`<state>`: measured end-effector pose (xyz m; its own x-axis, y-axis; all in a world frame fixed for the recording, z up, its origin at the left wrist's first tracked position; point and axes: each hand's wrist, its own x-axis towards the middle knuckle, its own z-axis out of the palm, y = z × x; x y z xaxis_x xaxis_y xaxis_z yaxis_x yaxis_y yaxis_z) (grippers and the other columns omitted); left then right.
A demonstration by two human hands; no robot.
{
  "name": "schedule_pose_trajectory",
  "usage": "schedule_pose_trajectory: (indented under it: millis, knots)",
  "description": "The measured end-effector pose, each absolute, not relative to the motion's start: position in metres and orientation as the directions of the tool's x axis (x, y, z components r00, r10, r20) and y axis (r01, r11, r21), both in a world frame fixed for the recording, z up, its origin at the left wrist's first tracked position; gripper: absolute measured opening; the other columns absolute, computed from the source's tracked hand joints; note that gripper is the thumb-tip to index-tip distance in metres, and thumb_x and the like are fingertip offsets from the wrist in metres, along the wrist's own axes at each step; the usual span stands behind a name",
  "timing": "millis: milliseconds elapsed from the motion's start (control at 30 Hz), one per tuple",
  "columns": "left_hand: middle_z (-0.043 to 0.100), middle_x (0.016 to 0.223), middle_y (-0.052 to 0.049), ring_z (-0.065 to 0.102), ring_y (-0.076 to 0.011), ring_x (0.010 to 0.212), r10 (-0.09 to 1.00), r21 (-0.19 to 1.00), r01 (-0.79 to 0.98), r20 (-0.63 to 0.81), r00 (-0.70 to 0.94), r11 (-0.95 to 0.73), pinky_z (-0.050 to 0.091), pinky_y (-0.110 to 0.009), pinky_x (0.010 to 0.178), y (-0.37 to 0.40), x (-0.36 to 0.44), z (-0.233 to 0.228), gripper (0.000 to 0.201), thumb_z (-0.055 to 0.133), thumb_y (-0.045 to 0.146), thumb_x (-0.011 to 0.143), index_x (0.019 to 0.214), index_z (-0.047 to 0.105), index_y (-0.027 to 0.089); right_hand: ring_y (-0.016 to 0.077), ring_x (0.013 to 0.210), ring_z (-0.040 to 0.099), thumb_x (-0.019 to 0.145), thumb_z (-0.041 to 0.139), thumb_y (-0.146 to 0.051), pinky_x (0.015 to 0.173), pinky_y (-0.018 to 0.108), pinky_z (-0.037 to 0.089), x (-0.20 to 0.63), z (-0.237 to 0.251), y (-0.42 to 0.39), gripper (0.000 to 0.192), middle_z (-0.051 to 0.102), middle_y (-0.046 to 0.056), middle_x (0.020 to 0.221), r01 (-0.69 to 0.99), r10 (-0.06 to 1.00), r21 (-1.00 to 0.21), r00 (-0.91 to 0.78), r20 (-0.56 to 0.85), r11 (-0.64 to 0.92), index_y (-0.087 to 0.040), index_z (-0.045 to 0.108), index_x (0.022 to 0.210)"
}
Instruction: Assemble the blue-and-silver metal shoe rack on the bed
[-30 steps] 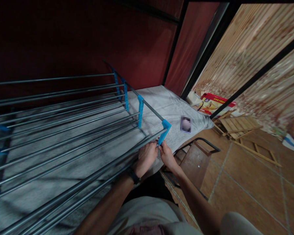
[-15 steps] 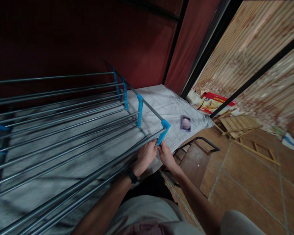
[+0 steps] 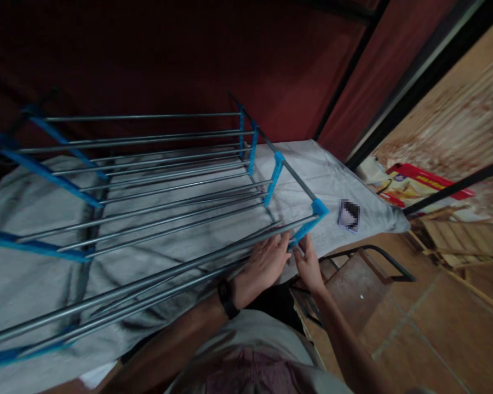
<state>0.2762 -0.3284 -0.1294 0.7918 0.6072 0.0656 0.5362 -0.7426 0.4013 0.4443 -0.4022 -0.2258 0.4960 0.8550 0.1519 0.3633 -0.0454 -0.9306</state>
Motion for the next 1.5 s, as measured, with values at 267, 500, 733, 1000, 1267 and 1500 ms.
schedule_pose_trajectory:
  millis: [267, 500, 733, 1000, 1267, 1500]
  knots:
    - [0.068, 0.141, -0.008, 0.058, -0.0205, 0.137, 0.333, 0.232, 0.295, 0.146, 0.932, -0.927, 0.043, -0.031, 0.119, -0.378, 0.142, -0.171, 0.035, 0.043, 0.017, 0.109, 0.138, 0.062, 0.016, 0.0245, 0.108, 0.064, 0.087, 0.063, -0.045, 0.098, 0.045, 0.053, 0.435, -0.282, -0.441, 0.039, 0.064, 0.011, 0.120, 0.282, 0.772, -0.945, 0.633, 0.053, -0.167, -0.022, 0.059, 0.119]
    - [0.064, 0.149, -0.009, 0.054, -0.0214, 0.144, 0.620, 0.271, 0.576, 0.117, 0.776, -0.771, 0.043, -0.036, 0.123, -0.392, 0.082, -0.218, 0.043, 0.050, 0.015, 0.105, 0.146, 0.058, 0.020, 0.0282, 0.101, 0.066, 0.093, 0.055, -0.044, 0.094, 0.049, 0.053, 0.382, -0.279, -0.433, 0.033, 0.070, 0.013, 0.107, 0.448, 0.943, -0.892, 0.317, 0.102, -0.054, -0.021, 0.073, 0.108]
    - [0.054, 0.159, -0.014, 0.046, -0.0226, 0.151, 0.773, 0.253, 0.741, 0.046, 0.633, -0.622, 0.038, -0.041, 0.125, -0.380, 0.104, -0.231, 0.058, 0.045, 0.007, 0.101, 0.158, 0.044, 0.018, 0.0292, 0.098, 0.068, 0.090, 0.055, -0.052, 0.089, 0.051, 0.057, 0.371, -0.277, -0.410, 0.045, 0.069, 0.015, 0.109, 0.512, 0.963, -0.858, 0.251, 0.101, -0.043, -0.019, 0.072, 0.116]
    - [0.068, 0.143, -0.007, 0.063, -0.0208, 0.134, 0.796, 0.307, 0.773, -0.075, 0.601, -0.555, 0.046, -0.036, 0.118, -0.360, 0.120, -0.212, 0.051, 0.039, 0.007, 0.103, 0.149, 0.055, 0.022, 0.0349, 0.099, 0.069, 0.096, 0.054, -0.053, 0.088, 0.059, 0.057, 0.363, -0.279, -0.410, 0.034, 0.070, 0.016, 0.108, 0.510, 0.948, -0.859, 0.256, 0.190, 0.034, -0.033, 0.072, 0.115]
    - [0.067, 0.144, -0.013, 0.063, -0.0269, 0.135, 0.739, 0.286, 0.717, -0.043, 0.673, -0.636, 0.050, -0.042, 0.116, -0.333, 0.169, -0.216, 0.042, 0.048, 0.014, 0.103, 0.141, 0.064, 0.021, 0.0207, 0.089, 0.064, 0.099, 0.049, -0.036, 0.079, 0.035, 0.056, 0.369, -0.269, -0.423, 0.019, 0.065, 0.007, 0.095, 0.481, 0.821, -0.877, 0.504, 0.267, -0.010, -0.022, 0.062, 0.102]
    - [0.071, 0.136, -0.012, 0.064, -0.0286, 0.129, 0.670, 0.217, 0.656, -0.013, 0.742, -0.723, 0.050, -0.042, 0.114, -0.322, 0.220, -0.218, 0.040, 0.042, 0.014, 0.104, 0.135, 0.067, 0.022, 0.0227, 0.120, 0.061, 0.088, 0.050, -0.029, 0.105, 0.045, 0.053, 0.417, -0.280, -0.412, 0.047, 0.059, 0.014, 0.135, 0.323, 0.675, -0.940, 0.719, 0.165, -0.114, -0.020, 0.052, 0.134]
